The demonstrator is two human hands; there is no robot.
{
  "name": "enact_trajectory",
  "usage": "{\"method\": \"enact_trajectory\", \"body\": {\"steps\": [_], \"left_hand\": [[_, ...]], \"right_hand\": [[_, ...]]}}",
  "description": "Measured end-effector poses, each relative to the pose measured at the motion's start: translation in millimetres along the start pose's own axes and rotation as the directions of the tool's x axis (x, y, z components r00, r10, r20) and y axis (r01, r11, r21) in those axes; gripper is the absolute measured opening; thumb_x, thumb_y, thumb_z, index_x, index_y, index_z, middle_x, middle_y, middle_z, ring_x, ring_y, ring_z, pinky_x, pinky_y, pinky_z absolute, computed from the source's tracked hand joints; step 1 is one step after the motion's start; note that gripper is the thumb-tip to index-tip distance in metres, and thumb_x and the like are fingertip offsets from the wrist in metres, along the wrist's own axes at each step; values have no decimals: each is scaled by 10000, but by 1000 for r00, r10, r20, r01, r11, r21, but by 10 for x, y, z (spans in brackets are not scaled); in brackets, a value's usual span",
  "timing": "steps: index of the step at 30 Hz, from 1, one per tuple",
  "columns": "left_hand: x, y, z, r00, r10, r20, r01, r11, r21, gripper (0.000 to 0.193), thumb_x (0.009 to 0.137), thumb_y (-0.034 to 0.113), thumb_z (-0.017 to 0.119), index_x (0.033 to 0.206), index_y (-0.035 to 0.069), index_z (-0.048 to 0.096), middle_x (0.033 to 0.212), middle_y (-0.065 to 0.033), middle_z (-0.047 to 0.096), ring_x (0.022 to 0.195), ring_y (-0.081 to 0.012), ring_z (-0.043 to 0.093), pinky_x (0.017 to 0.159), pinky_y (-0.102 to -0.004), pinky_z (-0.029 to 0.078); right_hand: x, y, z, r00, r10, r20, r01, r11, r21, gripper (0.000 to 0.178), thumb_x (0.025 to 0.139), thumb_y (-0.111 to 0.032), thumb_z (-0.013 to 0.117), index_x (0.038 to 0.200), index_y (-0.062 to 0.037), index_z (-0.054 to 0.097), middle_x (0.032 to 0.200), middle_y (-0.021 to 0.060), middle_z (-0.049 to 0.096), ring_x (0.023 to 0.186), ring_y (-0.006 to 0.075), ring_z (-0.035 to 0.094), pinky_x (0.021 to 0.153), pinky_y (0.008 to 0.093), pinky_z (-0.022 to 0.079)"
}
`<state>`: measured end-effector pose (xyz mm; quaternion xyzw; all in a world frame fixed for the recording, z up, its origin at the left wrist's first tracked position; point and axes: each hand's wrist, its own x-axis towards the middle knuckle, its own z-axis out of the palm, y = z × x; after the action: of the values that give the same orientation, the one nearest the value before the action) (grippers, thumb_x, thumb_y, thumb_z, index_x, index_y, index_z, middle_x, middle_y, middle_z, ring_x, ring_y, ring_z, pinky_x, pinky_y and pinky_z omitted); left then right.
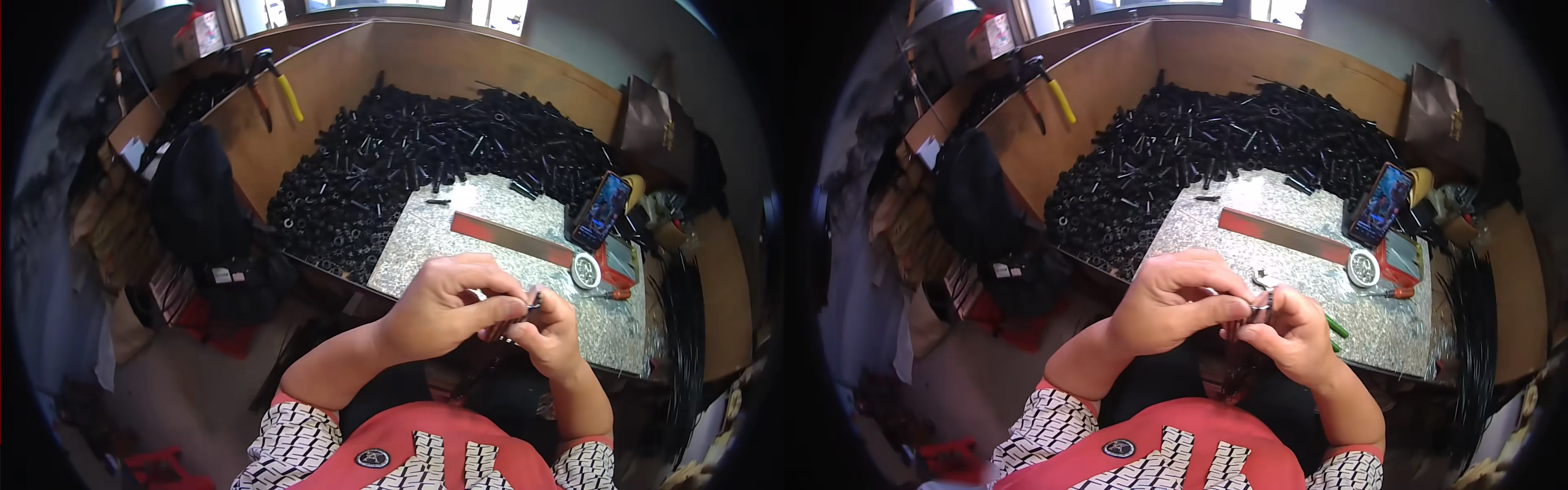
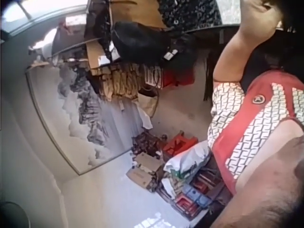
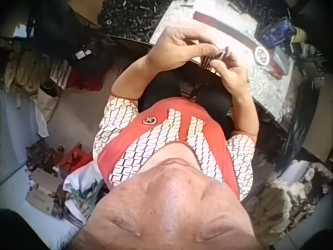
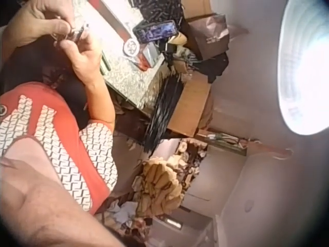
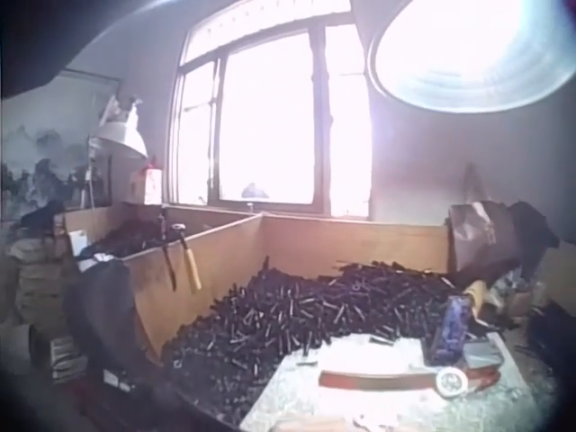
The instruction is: The recorder is measuring, bundling, and trimming black rods or cables at a manufacturing workstation.
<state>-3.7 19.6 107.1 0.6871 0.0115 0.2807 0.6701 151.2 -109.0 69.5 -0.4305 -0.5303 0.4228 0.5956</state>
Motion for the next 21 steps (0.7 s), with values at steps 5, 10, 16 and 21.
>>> {"method": "enact_trajectory", "body": {"steps": [5,10,16,21], "left_hand": [[-7,-102,-11,998,67,20,-66,996,-54,175,869,11,649,1038,-31,655,887,-75,657,786,-96,626,710,-207,508],[134,-426,-437,927,245,-284,-180,955,236,313,931,69,571,1229,-21,528,892,-89,659,815,-124,636,702,-249,533],[-7,-1087,-1695,817,311,-486,399,305,865,188,793,54,651,981,61,664,895,-105,666,867,-290,602,797,-390,487],[-91,-1318,-1666,853,182,-490,478,105,872,186,755,66,693,939,42,672,940,-102,669,967,-314,565,840,-390,471]], "right_hand": [[-63,-2,61,993,26,-115,-15,995,95,159,872,37,600,973,-8,486,959,139,634,877,223,663,771,390,580],[-52,71,-12,967,8,-253,15,996,86,144,882,31,586,974,-19,488,927,89,606,845,202,662,760,408,597],[-63,123,-52,937,-44,-347,45,999,-6,215,888,-46,528,1084,29,483,844,140,648,689,247,688,626,355,595],[-56,116,-70,943,-59,-328,57,998,-15,240,908,-147,604,1046,7,482,799,135,651,682,247,690,598,341,583]]}}
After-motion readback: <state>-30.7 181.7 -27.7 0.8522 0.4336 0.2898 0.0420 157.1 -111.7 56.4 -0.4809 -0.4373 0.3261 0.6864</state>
